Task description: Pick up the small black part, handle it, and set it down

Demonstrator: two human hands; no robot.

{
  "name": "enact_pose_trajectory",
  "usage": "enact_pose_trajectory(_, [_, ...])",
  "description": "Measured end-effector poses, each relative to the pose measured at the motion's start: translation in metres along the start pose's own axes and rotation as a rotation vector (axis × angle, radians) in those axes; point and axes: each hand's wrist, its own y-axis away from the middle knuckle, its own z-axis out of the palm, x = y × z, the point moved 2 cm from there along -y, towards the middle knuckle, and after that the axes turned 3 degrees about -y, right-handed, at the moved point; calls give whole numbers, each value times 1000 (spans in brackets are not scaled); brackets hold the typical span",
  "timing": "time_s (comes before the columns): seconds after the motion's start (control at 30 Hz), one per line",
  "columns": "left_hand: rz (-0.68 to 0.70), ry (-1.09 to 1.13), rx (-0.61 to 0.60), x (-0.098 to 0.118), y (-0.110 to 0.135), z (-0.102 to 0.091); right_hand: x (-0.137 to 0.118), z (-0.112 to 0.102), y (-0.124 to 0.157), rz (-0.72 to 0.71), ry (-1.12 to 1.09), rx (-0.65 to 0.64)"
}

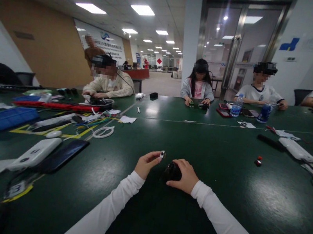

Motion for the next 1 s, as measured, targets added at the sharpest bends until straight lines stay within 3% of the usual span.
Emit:
enact_pose_trajectory(0.23, [-99, 90, 106, -11, -3, -6, -1, 0, 0, 19, 17, -23])
enact_pose_trajectory(0.3, [-61, 33, 56, -7, -2, -4, -1, 0, 0, 20, 24, -29])
enact_pose_trajectory(0.53, [118, -307, -300, 10, 14, 17, 3, 3, -1, 19, 40, -36])
enact_pose_trajectory(0.67, [211, -516, -325, 9, 14, 13, 3, 2, 0, 30, 19, -31])
enact_pose_trajectory(0.83, [193, -780, -173, -6, -3, -24, 0, 0, 3, 35, -81, -9])
enact_pose_trajectory(1.0, [-107, -1064, 258, -23, -13, -101, 0, 2, 6, 33, -96, -7])
